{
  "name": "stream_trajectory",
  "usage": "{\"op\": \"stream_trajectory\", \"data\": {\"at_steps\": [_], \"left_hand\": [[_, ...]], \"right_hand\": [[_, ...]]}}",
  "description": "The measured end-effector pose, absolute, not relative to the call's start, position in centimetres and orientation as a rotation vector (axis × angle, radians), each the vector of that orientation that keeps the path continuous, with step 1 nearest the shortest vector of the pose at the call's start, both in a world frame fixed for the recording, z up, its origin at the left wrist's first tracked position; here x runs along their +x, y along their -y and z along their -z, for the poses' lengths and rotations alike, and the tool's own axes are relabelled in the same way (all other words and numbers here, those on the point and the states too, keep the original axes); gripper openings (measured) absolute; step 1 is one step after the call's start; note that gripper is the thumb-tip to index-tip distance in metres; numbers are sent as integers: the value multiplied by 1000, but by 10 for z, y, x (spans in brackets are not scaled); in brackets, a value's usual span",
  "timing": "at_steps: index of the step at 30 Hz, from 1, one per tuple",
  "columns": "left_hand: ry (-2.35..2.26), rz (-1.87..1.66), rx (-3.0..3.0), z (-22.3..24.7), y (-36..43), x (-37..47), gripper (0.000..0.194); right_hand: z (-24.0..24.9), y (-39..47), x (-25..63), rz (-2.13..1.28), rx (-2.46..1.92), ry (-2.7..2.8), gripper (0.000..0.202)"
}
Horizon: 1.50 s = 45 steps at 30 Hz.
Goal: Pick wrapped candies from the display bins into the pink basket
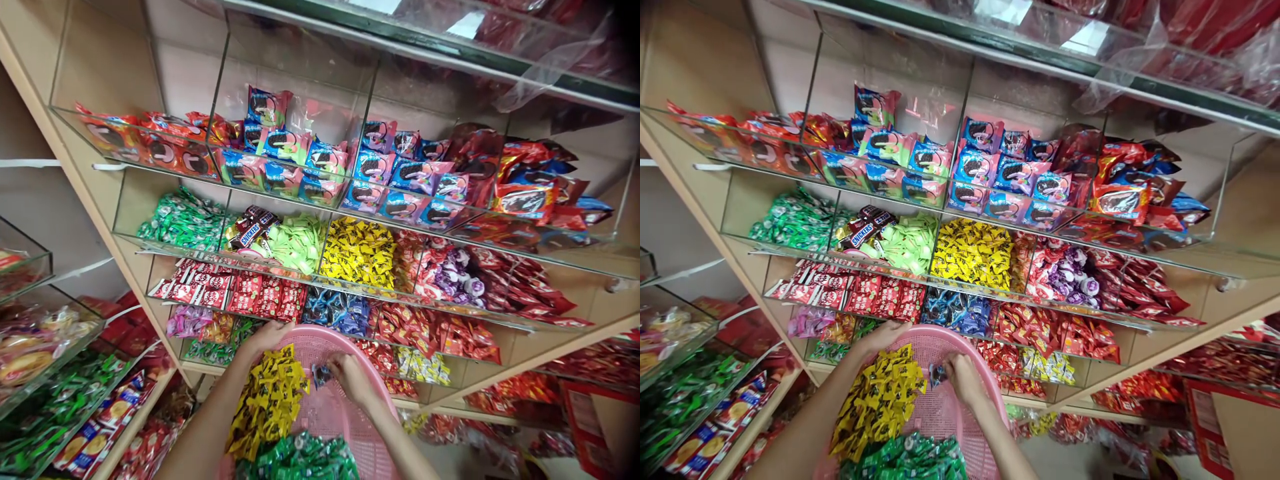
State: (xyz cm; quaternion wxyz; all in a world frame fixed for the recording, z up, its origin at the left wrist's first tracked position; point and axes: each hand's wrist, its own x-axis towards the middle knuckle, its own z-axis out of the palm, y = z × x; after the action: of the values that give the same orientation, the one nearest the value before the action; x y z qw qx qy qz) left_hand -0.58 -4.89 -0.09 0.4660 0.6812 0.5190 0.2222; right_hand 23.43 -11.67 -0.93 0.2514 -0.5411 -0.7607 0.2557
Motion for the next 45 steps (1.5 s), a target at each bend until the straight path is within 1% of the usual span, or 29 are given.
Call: {"op": "stream_trajectory", "data": {"at_steps": [4, 9, 14, 18, 22, 25, 29, 32, 34, 36, 39, 45], "left_hand": [[-1278, -554, 1661, 0, 50, -6, 51], [-1276, -576, 1666, 8, 46, -7, 51], [-1268, -576, 1681, 10, 43, -6, 51], [-1275, -568, 1687, 7, 44, -6, 52], [-1267, -552, 1642, 4, 47, -6, 52], [-1269, -558, 1646, 1, 48, -6, 52], [-1285, -545, 1627, 1, 48, -5, 53], [-1265, -562, 1653, 3, 47, -5, 51], [-1247, -579, 1680, 3, 46, -5, 50], [-1236, -592, 1698, 3, 45, -5, 48], [-1238, -596, 1704, 3, 45, -6, 48], [-1263, -593, 1701, 4, 45, -6, 51]], "right_hand": [[20, 116, 231, -625, -1565, 2124, 22], [31, 117, 220, -512, -1584, 2198, 22], [33, 115, 198, -509, -1573, 2233, 22], [21, 115, 193, -529, -1536, 2210, 21], [-2, 108, 205, -527, -1485, 2102, 21], [-21, 94, 212, -450, -1480, 2012, 24], [-34, 69, 205, -288, -1500, 1956, 17], [-33, 53, 192, -183, -1564, 1958, 32], [-29, 45, 185, -166, -1637, 1951, 35], [-25, 40, 181, -187, -1682, 1929, 32], [-23, 38, 183, -296, -1612, 1849, 28], [-33, 60, 198, -684, -1327, 1539, 38]]}}
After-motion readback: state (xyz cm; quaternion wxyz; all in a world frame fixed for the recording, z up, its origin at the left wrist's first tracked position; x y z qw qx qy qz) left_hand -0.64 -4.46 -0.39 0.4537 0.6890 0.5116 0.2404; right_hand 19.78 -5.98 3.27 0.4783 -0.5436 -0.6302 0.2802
